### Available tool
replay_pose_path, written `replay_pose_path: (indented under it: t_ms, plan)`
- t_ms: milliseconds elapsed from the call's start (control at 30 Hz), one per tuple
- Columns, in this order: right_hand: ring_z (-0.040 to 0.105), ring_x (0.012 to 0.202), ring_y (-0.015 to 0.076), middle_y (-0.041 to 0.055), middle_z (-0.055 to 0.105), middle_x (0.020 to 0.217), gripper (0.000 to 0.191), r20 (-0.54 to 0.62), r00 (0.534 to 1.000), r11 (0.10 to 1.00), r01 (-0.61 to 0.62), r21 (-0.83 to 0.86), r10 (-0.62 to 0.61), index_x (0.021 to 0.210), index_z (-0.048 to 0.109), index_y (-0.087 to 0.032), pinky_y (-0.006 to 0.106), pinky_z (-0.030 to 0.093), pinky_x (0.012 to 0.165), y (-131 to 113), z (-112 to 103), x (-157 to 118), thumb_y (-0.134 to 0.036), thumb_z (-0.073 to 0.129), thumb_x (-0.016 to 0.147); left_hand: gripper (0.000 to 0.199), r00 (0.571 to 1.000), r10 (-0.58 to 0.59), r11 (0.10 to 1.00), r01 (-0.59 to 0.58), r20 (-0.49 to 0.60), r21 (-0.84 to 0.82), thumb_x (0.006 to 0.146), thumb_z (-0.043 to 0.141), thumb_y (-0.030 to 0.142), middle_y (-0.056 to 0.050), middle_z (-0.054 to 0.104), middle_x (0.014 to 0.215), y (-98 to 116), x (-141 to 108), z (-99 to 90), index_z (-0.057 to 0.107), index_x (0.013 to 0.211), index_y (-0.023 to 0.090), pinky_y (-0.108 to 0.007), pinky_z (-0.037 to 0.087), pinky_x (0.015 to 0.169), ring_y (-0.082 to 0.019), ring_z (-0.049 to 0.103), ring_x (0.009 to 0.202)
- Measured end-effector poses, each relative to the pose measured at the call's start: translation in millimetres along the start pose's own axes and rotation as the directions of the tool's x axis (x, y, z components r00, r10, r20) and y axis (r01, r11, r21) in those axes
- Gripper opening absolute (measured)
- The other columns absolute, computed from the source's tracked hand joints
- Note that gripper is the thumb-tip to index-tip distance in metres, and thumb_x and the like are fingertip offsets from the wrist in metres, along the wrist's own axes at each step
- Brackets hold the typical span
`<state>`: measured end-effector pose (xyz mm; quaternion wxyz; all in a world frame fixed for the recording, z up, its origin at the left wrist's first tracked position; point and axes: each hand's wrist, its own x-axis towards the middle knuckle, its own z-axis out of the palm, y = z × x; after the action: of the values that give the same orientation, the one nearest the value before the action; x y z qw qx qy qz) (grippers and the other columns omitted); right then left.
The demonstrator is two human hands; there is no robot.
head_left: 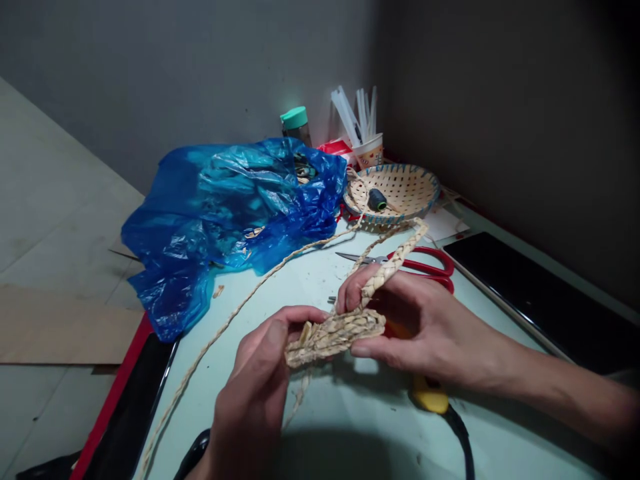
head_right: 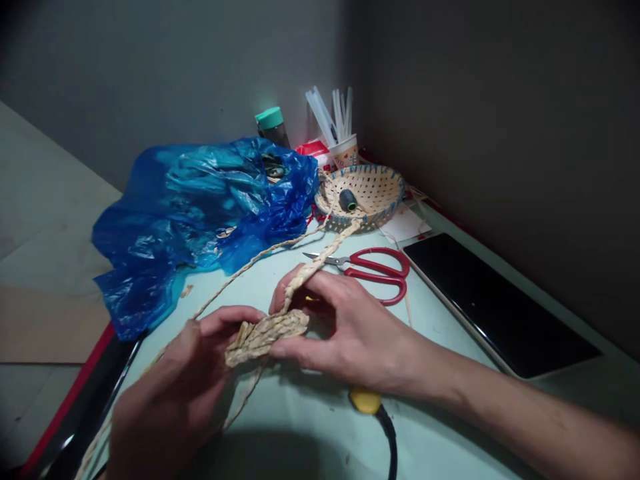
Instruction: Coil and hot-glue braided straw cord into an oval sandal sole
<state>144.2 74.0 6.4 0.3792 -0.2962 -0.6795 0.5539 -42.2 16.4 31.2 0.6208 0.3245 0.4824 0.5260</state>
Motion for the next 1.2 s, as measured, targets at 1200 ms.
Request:
replay_pose_path:
  t_ms: [1200]
  plan:
    - [0.065, 0.096, 0.0154, 0.0016, 0.066, 0.102, 0.020, 0.007, 0.988, 0.982, 0.153, -0.113, -0.153, 0.104, 0.062, -0.019, 0.026, 0.053, 0.085, -9.2, -0.4, -4.6, -0.016, 0.073, 0.087, 0.021, 0.800, 0.567, 0.446, -0.498, 0.195, 0.744, 0.075, 0.071, 0.019, -0.004, 0.076, 0.099, -18.0, 5.1, -11.2, 0.071, 0.096, 0.025, -0.034, 0.054, 0.082, -0.024, 0.069, 0.095]
